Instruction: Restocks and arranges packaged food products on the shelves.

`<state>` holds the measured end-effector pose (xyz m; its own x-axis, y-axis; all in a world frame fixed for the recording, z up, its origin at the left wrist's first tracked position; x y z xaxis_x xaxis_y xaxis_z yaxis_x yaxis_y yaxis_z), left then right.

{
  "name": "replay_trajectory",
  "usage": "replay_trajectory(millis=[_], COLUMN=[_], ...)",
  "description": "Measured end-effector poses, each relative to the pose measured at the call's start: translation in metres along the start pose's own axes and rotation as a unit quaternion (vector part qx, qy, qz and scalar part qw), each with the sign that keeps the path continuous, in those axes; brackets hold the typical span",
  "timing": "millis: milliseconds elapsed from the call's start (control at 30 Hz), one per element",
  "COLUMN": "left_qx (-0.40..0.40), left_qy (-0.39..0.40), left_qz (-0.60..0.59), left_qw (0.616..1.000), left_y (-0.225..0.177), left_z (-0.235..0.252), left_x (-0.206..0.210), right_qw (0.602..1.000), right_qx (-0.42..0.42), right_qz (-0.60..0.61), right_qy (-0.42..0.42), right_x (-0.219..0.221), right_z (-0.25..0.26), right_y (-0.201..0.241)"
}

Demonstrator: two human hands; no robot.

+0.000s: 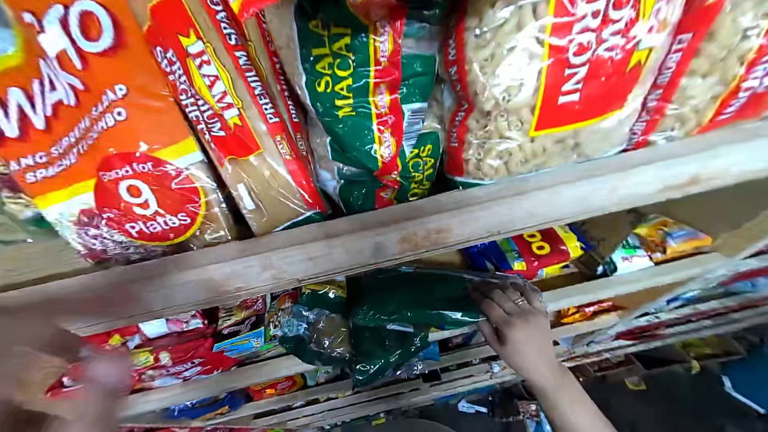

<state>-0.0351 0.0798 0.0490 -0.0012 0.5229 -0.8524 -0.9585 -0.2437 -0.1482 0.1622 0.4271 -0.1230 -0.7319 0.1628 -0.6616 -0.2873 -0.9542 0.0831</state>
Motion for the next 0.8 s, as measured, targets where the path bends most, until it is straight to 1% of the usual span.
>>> replay_trajectory(millis=[33, 67, 100, 133, 167, 233, 267, 300, 333, 400, 467, 500, 533, 567, 633, 667, 700, 733, 767, 800], left_qx=[0.099, 0.124, 0.133, 0.14, 0.144, 0.128, 0.106, 0.077, 0.044, -0.016, -0.046, -0.039, -0.019, -0.003, 0.033, 0.051, 0.041, 0.03, 0.028, 0.016], left_qy=[-0.054, -0.076, -0.073, -0.044, 0.01, 0.156, 0.222, 0.271, 0.304, 0.349, 0.368, 0.356, 0.305, 0.243, 0.175, 0.142, 0.096, 0.023, -0.07, -0.156], left_qz=[-0.09, -0.168, -0.234, -0.296, -0.343, -0.421, -0.462, -0.497, -0.521, -0.547, -0.564, -0.573, -0.597, -0.636, -0.719, -0.741, -0.757, -0.759, -0.75, -0.732], left_qw=[0.989, 0.975, 0.96, 0.944, 0.928, 0.884, 0.852, 0.821, 0.796, 0.761, 0.738, 0.737, 0.742, 0.733, 0.672, 0.655, 0.645, 0.65, 0.657, 0.663], left_y=[-0.034, -0.057, -0.071, -0.079, -0.086, -0.099, -0.105, -0.11, -0.115, -0.127, -0.146, -0.153, -0.158, -0.158, -0.161, -0.161, -0.158, -0.15, -0.138, -0.123], left_z=[0.006, 0.011, 0.016, 0.02, 0.023, 0.025, 0.024, 0.022, 0.022, 0.021, 0.019, 0.019, 0.023, 0.026, 0.028, 0.029, 0.03, 0.034, 0.038, 0.043], left_x=[0.012, 0.041, 0.079, 0.12, 0.159, 0.219, 0.238, 0.252, 0.262, 0.277, 0.286, 0.29, 0.285, 0.272, 0.248, 0.241, 0.236, 0.233, 0.23, 0.225], right_qw=[0.999, 0.997, 0.994, 0.991, 0.988, 0.98, 0.978, 0.976, 0.973, 0.972, 0.969, 0.966, 0.961, 0.951, 0.921, 0.903, 0.885, 0.868, 0.848, 0.832], right_qx=[-0.015, -0.026, -0.031, -0.028, -0.022, -0.014, -0.012, -0.011, -0.01, 0.008, 0.025, 0.036, 0.053, 0.074, 0.128, 0.164, 0.2, 0.224, 0.222, 0.192], right_qz=[-0.007, -0.009, -0.006, 0.003, 0.006, -0.006, -0.015, -0.022, -0.028, -0.01, 0.042, 0.083, 0.132, 0.186, 0.288, 0.331, 0.37, 0.41, 0.461, 0.511], right_qy=[-0.042, -0.077, -0.106, -0.133, -0.156, -0.197, -0.208, -0.218, -0.227, -0.234, -0.24, -0.241, -0.239, -0.237, -0.228, -0.218, -0.198, -0.171, -0.139, -0.101], right_x=[-0.003, -0.006, -0.01, -0.015, -0.023, -0.043, -0.056, -0.071, -0.087, -0.116, -0.14, -0.147, -0.152, -0.154, -0.147, -0.14, -0.131, -0.121, -0.109, -0.099], right_z=[0.003, 0.007, 0.012, 0.017, 0.023, 0.031, 0.032, 0.031, 0.029, 0.018, 0.005, 0.0, -0.004, -0.007, -0.012, -0.014, -0.016, -0.016, -0.014, -0.011], right_y=[0.003, 0.004, 0.004, 0.002, 0.001, 0.007, 0.012, 0.019, 0.024, 0.026, 0.021, 0.017, 0.012, 0.007, -0.002, -0.006, -0.008, -0.008, -0.006, 0.0])
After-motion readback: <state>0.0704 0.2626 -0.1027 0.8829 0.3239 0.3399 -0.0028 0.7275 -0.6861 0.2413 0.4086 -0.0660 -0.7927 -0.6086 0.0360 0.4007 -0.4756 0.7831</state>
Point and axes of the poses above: each hand's wrist, its own z-axis towards the middle knuckle, its own x-axis out of the palm, y = z × x, the point moved 10 cm from there along z, towards the middle knuckle, and after that the axes turned 4 degrees about x, right-handed, at the moved point
